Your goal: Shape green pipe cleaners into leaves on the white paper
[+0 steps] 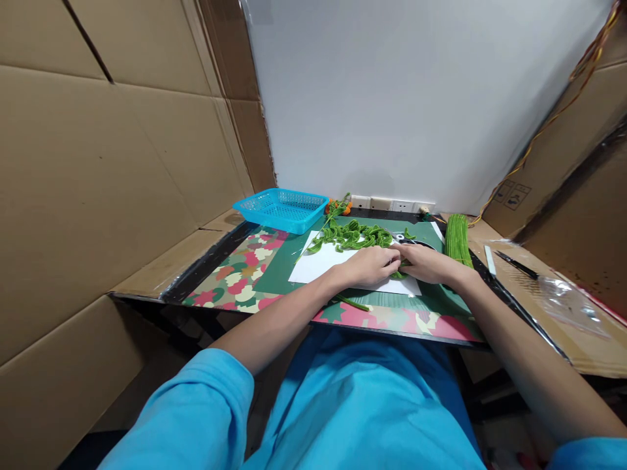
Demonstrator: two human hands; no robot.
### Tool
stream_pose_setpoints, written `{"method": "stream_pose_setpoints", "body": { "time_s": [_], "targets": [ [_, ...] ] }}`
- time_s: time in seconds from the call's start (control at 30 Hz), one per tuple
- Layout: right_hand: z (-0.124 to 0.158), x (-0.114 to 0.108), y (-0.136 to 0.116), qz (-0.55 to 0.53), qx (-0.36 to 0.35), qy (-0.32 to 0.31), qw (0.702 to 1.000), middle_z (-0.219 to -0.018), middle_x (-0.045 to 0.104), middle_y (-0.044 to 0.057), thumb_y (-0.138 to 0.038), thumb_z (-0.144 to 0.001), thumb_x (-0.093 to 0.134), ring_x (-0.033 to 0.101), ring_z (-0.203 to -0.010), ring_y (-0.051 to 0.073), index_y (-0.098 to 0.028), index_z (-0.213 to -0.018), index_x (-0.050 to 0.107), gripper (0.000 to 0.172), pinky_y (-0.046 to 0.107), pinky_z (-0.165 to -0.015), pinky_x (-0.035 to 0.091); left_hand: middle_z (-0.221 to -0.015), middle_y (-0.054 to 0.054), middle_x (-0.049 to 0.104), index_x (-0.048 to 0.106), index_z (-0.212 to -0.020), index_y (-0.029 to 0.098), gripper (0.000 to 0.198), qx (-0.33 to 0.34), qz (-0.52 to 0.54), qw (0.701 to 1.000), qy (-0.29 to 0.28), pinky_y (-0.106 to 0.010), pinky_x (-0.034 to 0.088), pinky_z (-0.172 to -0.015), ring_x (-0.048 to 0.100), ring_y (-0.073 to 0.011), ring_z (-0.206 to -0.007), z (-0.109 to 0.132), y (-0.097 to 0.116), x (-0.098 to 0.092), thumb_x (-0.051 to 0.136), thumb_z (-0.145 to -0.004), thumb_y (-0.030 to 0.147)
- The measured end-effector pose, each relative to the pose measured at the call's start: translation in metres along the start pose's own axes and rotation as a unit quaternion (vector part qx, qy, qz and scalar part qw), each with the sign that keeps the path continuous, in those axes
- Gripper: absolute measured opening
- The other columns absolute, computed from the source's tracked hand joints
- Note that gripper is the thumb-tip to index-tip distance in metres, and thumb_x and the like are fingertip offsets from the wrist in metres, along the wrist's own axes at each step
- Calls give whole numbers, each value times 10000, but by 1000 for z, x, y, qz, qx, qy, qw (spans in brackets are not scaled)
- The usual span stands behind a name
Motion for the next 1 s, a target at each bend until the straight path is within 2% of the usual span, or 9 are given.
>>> {"method": "stream_pose_setpoints", "body": {
  "time_s": [0.47,1.0],
  "targets": [
    [0,0,0,-4,-1,1,1000,-1119,748,132,-82,-884,544,713,-1038,287,-199,-1083,581,233,313,-850,466,-869,-50,696,566,-842,208,300,11,-5,1000,6,-328,309,-630,582,-189,-732,-1,-2,2,429,-1081,325],
    [1,0,-1,-10,2,0,1000,-1101,740,128,-102,-905,542,707,-1022,286,-211,-1055,556,187,317,-836,472,-909,-64,719,622,-893,205,306,6,-13,1000,-1,-334,336,-643,610,-202,-758,-1,-1,1,426,-1085,339]
  ]
}}
Point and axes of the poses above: each hand's wrist, its own z-axis away from the middle knuckle, its own x-axis out of the palm, y = z × x, the point moved 2 cm from there along -z, towards the middle knuckle
